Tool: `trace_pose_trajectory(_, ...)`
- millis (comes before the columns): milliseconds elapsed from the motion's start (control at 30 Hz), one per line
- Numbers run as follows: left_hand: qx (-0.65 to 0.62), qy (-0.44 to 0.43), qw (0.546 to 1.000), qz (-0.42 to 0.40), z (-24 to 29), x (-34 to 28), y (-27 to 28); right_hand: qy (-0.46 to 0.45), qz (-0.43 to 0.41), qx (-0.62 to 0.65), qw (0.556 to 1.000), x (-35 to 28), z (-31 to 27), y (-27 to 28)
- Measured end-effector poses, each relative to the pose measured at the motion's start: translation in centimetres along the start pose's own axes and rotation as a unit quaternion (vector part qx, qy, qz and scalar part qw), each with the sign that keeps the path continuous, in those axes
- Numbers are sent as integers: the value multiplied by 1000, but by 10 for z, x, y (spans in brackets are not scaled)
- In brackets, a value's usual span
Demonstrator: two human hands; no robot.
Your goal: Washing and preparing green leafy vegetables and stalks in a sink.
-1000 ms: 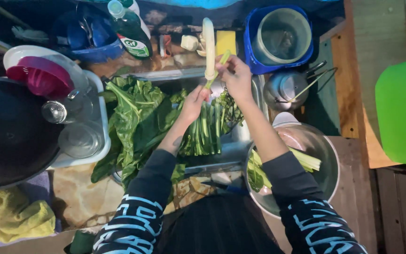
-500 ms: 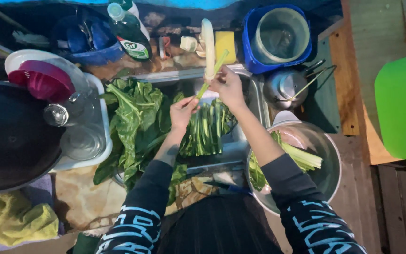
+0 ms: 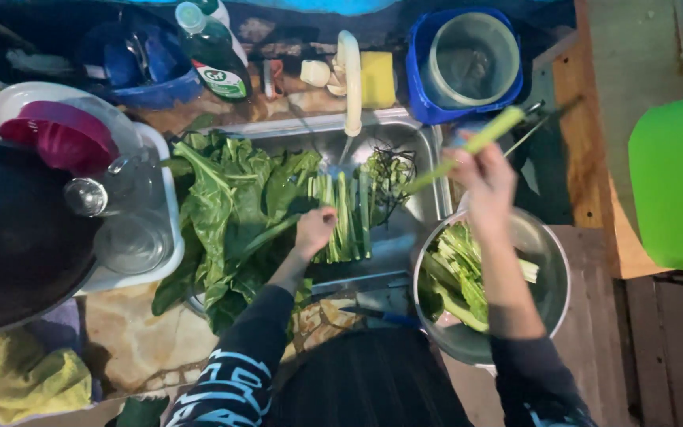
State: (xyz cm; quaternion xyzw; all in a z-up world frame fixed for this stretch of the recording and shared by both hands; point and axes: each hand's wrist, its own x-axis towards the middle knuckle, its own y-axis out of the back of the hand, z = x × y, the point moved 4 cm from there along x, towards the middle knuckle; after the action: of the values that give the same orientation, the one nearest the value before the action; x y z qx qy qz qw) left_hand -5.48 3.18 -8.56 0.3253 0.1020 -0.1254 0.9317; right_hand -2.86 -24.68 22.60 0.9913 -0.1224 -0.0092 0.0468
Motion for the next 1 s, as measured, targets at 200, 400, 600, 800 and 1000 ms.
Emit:
trace_pose_trajectory(200,201,95,974,-47,50,10,-13,12,64,-158,985,-73,-16,82)
trace_pose_trajectory(400,287,14,958,11,45,15,-29,-115,43,-479,869,-124,30,104)
trace_pose_trajectory(600,76,146,986,26,47,10,11,-93,-71,-574,811,-129,72,98)
trace_pose_trajectory(800,-202,45,974,87,10,19,7,90,62,-442,891,-82,-24,12)
trace_pose_trajectory(1000,-187,-9,970,153,114,-22,91,17,-115,-246,962,-9,73,-99)
